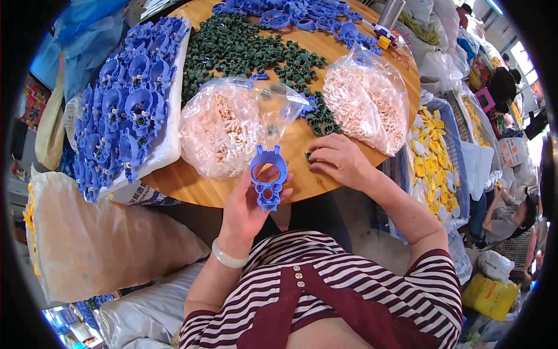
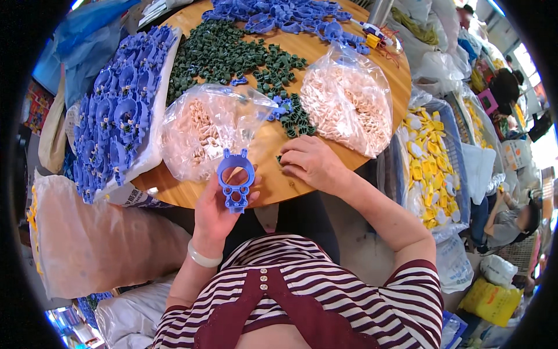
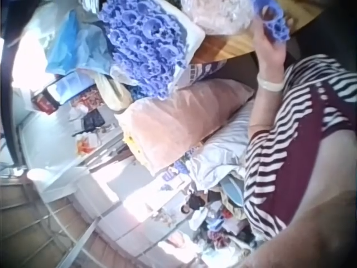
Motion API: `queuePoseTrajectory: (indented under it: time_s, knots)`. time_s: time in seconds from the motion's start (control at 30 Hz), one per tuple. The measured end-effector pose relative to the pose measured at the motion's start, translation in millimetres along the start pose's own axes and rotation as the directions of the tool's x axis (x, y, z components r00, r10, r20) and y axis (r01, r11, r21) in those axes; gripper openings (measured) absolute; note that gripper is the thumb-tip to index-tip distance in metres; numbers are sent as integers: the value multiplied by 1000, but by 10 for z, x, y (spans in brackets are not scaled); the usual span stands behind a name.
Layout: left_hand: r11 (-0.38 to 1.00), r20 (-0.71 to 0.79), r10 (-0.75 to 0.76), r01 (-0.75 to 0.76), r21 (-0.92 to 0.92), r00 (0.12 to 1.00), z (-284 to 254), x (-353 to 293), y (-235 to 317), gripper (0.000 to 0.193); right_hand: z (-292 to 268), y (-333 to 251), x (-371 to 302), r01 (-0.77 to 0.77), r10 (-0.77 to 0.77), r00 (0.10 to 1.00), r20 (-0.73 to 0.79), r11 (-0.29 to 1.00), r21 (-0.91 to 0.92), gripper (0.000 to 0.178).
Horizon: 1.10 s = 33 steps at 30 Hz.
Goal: The recorder manually assembles small blue, green, and pink plastic components into a finished unit at a workbench.
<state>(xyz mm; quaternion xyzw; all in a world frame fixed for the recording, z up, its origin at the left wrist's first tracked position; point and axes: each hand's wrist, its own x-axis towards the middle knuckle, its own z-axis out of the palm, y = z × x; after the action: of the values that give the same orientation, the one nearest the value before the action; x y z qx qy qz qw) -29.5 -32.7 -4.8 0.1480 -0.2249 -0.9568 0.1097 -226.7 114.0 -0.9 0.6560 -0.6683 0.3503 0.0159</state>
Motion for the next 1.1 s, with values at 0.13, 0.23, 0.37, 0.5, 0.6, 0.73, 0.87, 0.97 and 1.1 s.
queuePoseTrajectory:
  time_s: [0.13,0.23,0.37,0.5,0.6,0.73,0.87,0.97,1.1]
  knots:
    - [999,19,21,-20,-24,1000,8,-1,-10,46,27,-32,-10,-80,80,996,24,996,-31,16]
    - [999,74,50,-48,-25,996,23,12,-55,47,21,-102,-14,-115,114,993,-17,992,-60,14]
    - [997,95,71,-66,-49,993,68,22,-99,50,21,-257,-24,-184,202,969,-143,974,129,13]
    - [994,116,98,-91,-61,988,63,55,-146,54,30,-588,71,7,9,976,-217,997,73,16]
    - [989,149,97,-79,-124,984,57,78,-189,49,128,-719,92,119,-112,976,-189,993,27,19]
    - [987,105,119,-106,-121,987,81,60,-210,47,179,-731,96,98,-103,981,-167,994,-37,20]
    - [986,114,106,-90,-141,988,45,58,-227,49,190,-707,53,118,-131,978,-164,989,-84,24]
    - [989,112,101,-88,-118,989,77,47,-219,50,146,-708,36,167,-186,978,-99,971,-173,25]
    - [992,130,108,-98,-84,986,113,38,-216,52,77,-734,39,232,-234,972,28,930,-286,26]
